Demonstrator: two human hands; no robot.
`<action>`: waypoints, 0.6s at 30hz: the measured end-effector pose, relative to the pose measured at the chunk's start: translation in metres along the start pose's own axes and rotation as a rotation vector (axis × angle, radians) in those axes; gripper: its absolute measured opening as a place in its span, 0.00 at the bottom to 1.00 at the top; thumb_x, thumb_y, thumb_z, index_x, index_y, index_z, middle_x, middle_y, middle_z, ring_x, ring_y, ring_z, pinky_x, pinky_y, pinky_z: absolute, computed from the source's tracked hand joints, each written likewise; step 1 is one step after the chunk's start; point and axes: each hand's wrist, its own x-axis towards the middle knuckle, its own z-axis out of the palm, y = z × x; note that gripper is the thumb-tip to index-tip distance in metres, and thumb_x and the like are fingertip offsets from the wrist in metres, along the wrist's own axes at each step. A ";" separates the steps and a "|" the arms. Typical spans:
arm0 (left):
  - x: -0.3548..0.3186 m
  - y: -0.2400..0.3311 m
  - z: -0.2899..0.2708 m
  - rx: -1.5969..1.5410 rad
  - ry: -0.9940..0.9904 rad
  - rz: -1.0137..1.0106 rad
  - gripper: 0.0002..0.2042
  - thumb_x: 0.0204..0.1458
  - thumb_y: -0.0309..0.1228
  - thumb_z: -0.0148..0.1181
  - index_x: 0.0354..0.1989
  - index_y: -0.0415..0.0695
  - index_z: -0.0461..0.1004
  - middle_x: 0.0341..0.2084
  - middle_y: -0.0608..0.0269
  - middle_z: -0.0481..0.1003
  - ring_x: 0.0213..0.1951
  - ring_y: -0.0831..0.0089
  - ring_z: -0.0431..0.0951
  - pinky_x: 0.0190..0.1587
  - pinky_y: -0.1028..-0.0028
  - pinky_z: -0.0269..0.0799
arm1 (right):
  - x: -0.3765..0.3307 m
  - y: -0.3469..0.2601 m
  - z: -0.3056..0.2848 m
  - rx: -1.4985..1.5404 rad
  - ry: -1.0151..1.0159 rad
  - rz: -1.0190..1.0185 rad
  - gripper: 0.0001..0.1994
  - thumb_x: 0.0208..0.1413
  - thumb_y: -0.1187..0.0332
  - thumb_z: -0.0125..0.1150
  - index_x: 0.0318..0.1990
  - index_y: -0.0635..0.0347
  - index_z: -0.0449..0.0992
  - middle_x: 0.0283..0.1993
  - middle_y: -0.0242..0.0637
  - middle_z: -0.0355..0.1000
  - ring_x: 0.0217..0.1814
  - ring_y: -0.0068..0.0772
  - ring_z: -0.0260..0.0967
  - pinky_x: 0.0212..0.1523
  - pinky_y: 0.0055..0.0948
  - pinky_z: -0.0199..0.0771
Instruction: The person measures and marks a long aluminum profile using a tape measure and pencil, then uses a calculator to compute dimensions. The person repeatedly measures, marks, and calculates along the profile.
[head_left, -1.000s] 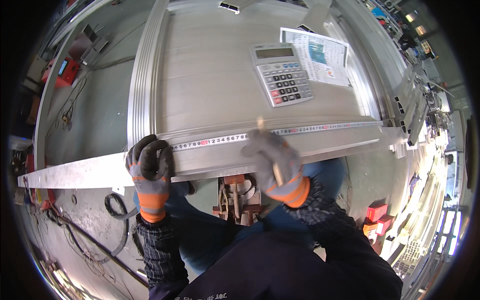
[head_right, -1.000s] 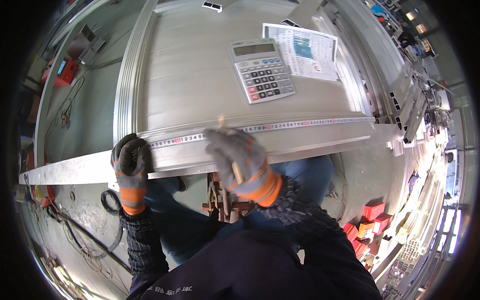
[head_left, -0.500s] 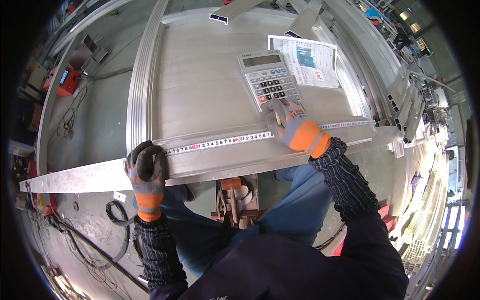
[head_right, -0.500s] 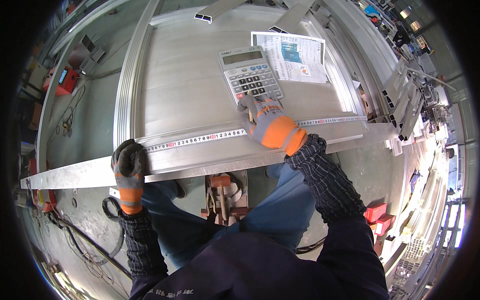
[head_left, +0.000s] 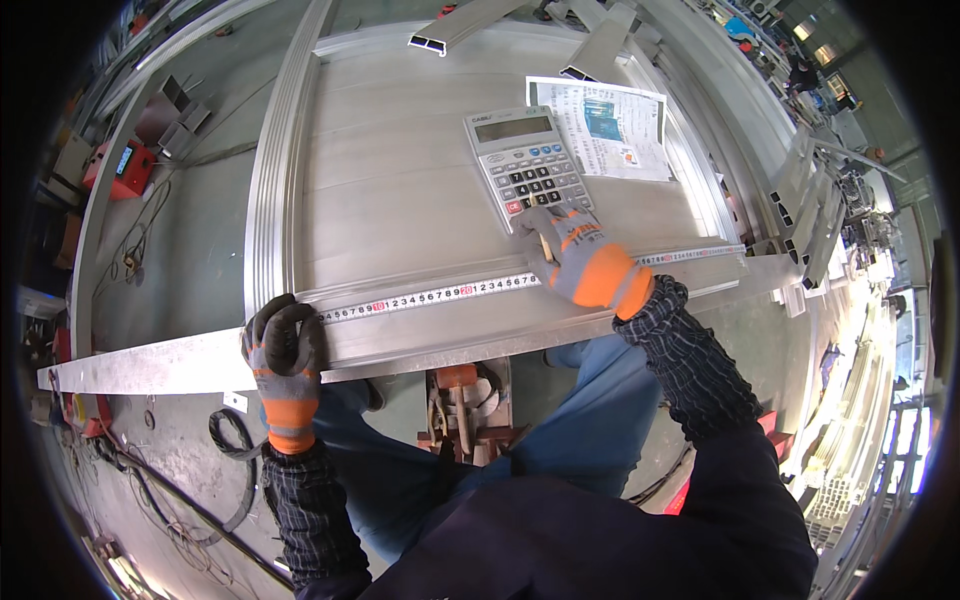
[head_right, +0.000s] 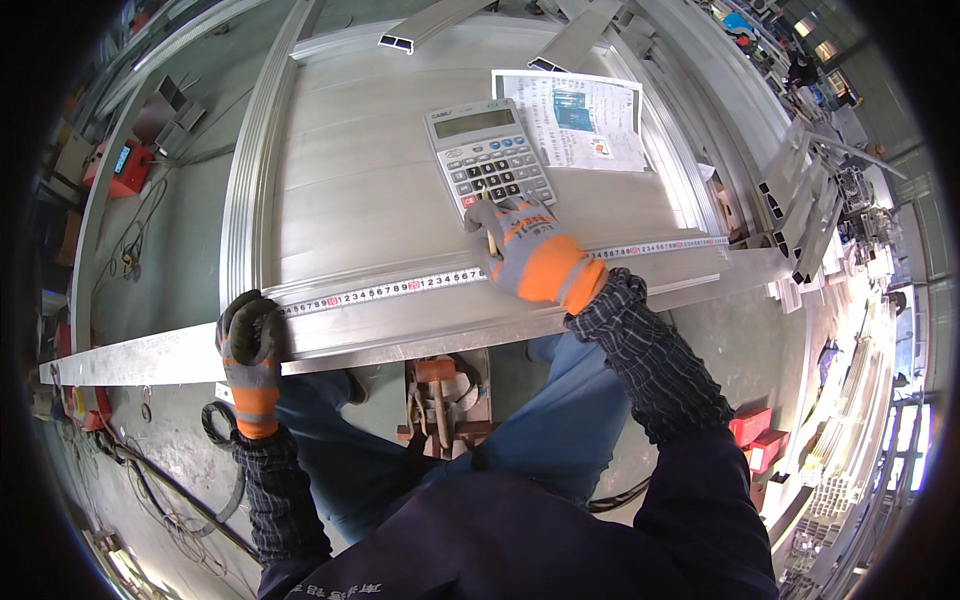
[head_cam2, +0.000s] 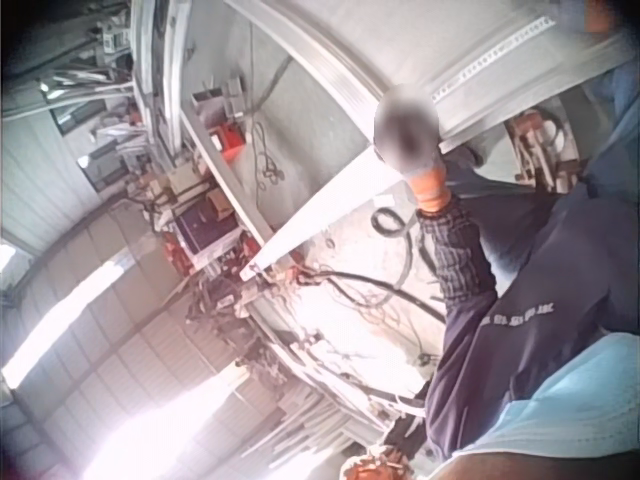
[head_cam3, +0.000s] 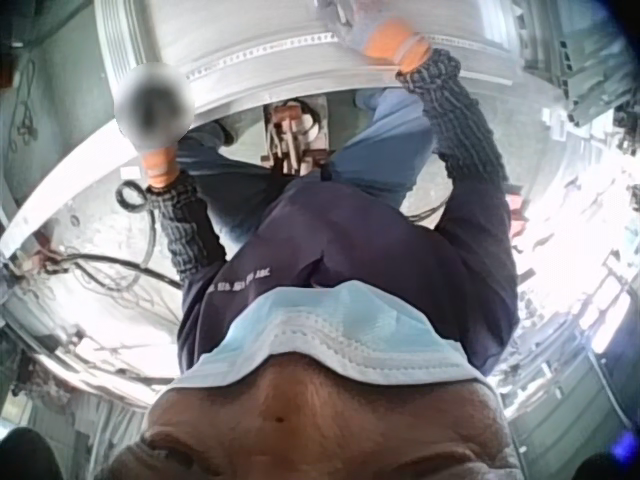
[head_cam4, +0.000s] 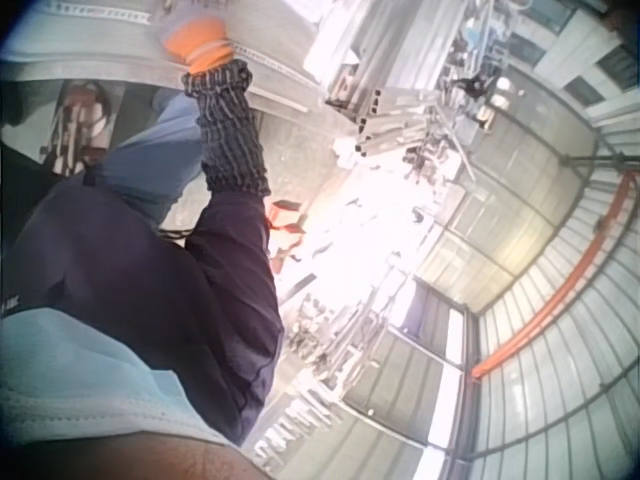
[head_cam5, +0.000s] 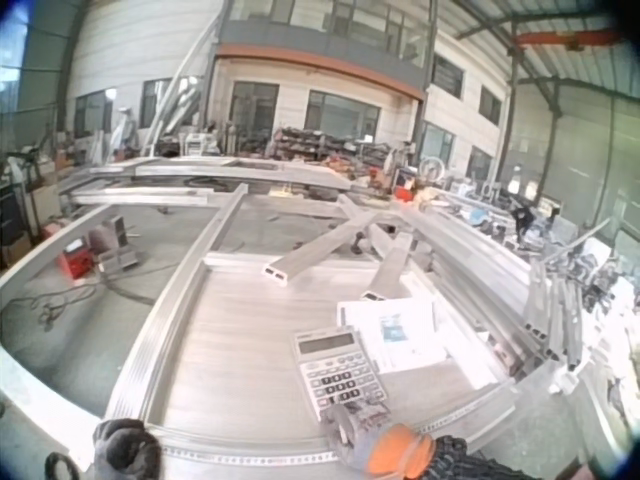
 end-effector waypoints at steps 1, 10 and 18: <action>0.000 0.000 -0.001 0.003 0.001 -0.005 0.10 0.62 0.26 0.72 0.50 0.45 0.88 0.55 0.51 0.85 0.59 0.48 0.81 0.68 0.50 0.74 | 0.003 -0.002 0.000 0.038 -0.022 0.008 0.19 0.69 0.60 0.67 0.63 0.51 0.74 0.59 0.51 0.81 0.62 0.64 0.77 0.67 0.62 0.74; 0.001 0.003 0.002 -0.045 -0.001 -0.034 0.09 0.63 0.26 0.71 0.50 0.44 0.88 0.55 0.51 0.85 0.59 0.48 0.81 0.68 0.50 0.73 | 0.000 0.116 0.031 -0.233 0.174 0.486 0.18 0.76 0.56 0.61 0.64 0.55 0.78 0.55 0.62 0.85 0.56 0.76 0.83 0.58 0.63 0.83; -0.002 -0.002 -0.002 -0.008 0.009 -0.023 0.10 0.63 0.27 0.70 0.51 0.45 0.88 0.56 0.53 0.85 0.61 0.49 0.80 0.70 0.51 0.72 | 0.005 0.050 -0.016 0.079 0.164 0.493 0.32 0.66 0.61 0.68 0.77 0.48 0.74 0.63 0.62 0.82 0.66 0.68 0.81 0.68 0.58 0.82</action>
